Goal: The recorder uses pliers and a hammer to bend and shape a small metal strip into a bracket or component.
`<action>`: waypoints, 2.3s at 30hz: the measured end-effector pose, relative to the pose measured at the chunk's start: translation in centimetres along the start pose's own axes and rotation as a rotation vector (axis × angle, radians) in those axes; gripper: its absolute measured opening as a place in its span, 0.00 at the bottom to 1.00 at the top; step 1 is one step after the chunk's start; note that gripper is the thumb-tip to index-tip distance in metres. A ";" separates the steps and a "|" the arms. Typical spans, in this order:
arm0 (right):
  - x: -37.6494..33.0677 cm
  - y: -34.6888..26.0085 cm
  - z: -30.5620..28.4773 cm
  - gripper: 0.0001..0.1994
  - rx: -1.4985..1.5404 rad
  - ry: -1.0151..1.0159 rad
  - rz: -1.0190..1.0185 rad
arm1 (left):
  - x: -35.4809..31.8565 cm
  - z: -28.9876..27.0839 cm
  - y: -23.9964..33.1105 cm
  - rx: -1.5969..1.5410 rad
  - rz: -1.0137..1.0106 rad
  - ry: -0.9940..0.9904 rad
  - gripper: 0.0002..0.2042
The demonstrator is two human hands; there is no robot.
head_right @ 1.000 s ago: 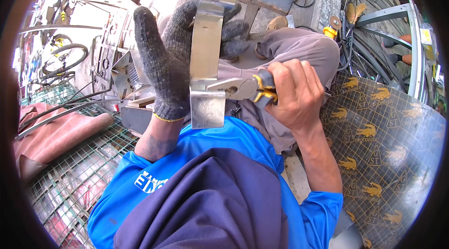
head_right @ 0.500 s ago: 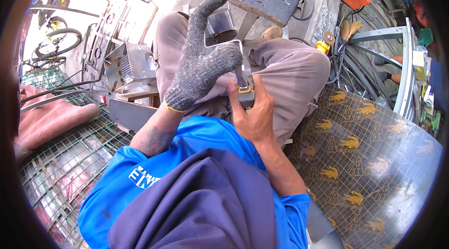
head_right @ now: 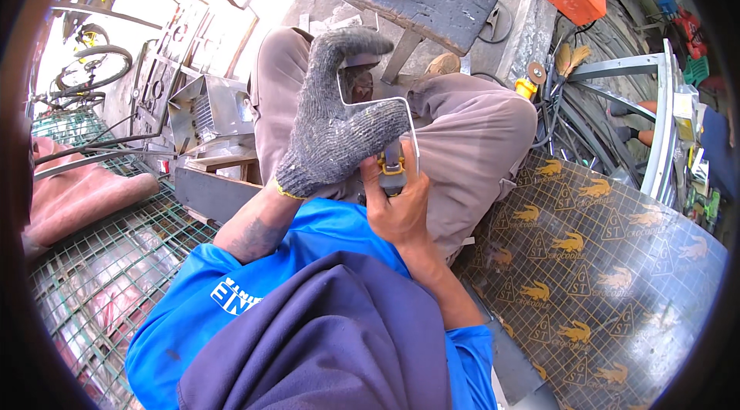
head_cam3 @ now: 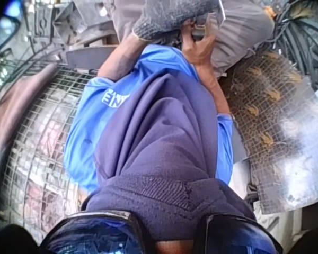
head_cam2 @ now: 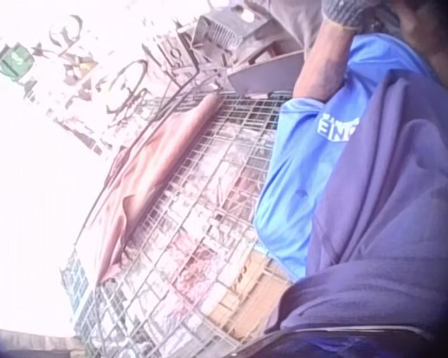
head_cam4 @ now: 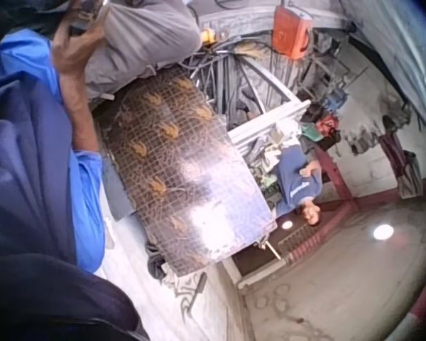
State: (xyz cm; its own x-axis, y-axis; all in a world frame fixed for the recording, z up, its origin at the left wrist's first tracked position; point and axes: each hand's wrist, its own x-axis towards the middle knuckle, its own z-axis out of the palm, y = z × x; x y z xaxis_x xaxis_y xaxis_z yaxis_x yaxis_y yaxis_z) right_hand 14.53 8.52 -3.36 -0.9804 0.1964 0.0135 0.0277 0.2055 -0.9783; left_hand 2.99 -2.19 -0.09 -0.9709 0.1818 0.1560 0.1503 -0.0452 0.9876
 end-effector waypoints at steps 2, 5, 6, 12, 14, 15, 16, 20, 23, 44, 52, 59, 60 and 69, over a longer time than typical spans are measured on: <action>-0.1 0.1 0.4 0.15 0.071 -0.002 0.043 | 0.2 -0.3 0.0 0.248 0.182 -0.037 0.33; -0.3 0.4 0.9 0.16 0.122 0.013 -0.031 | 0.3 -0.1 0.3 0.240 0.160 -0.040 0.30; -0.7 0.6 0.9 0.16 0.179 -0.027 0.067 | 0.3 -0.1 0.3 0.240 0.163 -0.041 0.30; -1.1 0.8 1.7 0.16 0.221 -0.090 0.139 | 0.1 -1.0 0.2 0.260 0.129 -0.126 0.26; -1.2 0.8 1.8 0.16 0.234 -0.109 0.144 | 0.1 -1.4 0.0 0.255 0.136 -0.155 0.26; -1.2 0.8 1.8 0.15 0.212 -0.123 0.157 | 0.1 -1.6 0.0 0.257 0.138 -0.156 0.26; -1.2 0.8 1.8 0.14 0.190 -0.136 0.169 | 0.1 -1.7 0.0 0.209 0.061 -0.180 0.25; -1.1 0.0 2.6 0.12 0.246 -0.101 0.156 | 0.2 -2.0 0.0 0.133 0.041 -0.232 0.25; -1.1 -0.5 3.0 0.11 0.289 -0.092 0.111 | 0.4 -2.3 0.4 0.161 0.059 -0.215 0.27; 1.3 -1.5 -3.4 0.24 0.419 -0.296 0.540 | 1.0 -5.5 -2.8 0.070 -0.182 -0.363 0.25; 0.2 -1.0 -6.2 0.31 0.398 -0.317 0.553 | 1.0 -6.3 -4.4 -0.586 -0.381 -0.250 0.19; 0.2 -0.5 -6.1 0.30 0.499 -0.196 0.618 | 0.3 -5.9 -4.2 -1.373 -0.697 -0.226 0.33; 0.1 -0.4 -6.1 0.30 0.498 -0.179 0.609 | 0.3 -5.7 -4.6 -1.377 -0.696 -0.219 0.33; 0.4 0.4 -6.5 0.30 0.365 -0.121 0.549 | 0.4 -5.6 -5.7 -0.775 -0.688 -0.212 0.28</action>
State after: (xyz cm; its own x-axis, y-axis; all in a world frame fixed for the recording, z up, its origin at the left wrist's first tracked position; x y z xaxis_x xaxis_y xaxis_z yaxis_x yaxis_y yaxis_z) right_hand 15.40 14.94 -2.38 -0.8586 0.0666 -0.5084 0.4817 -0.2349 -0.8443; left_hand 0.69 -7.33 -5.71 -0.7378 0.5713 -0.3595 -0.6526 -0.4679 0.5959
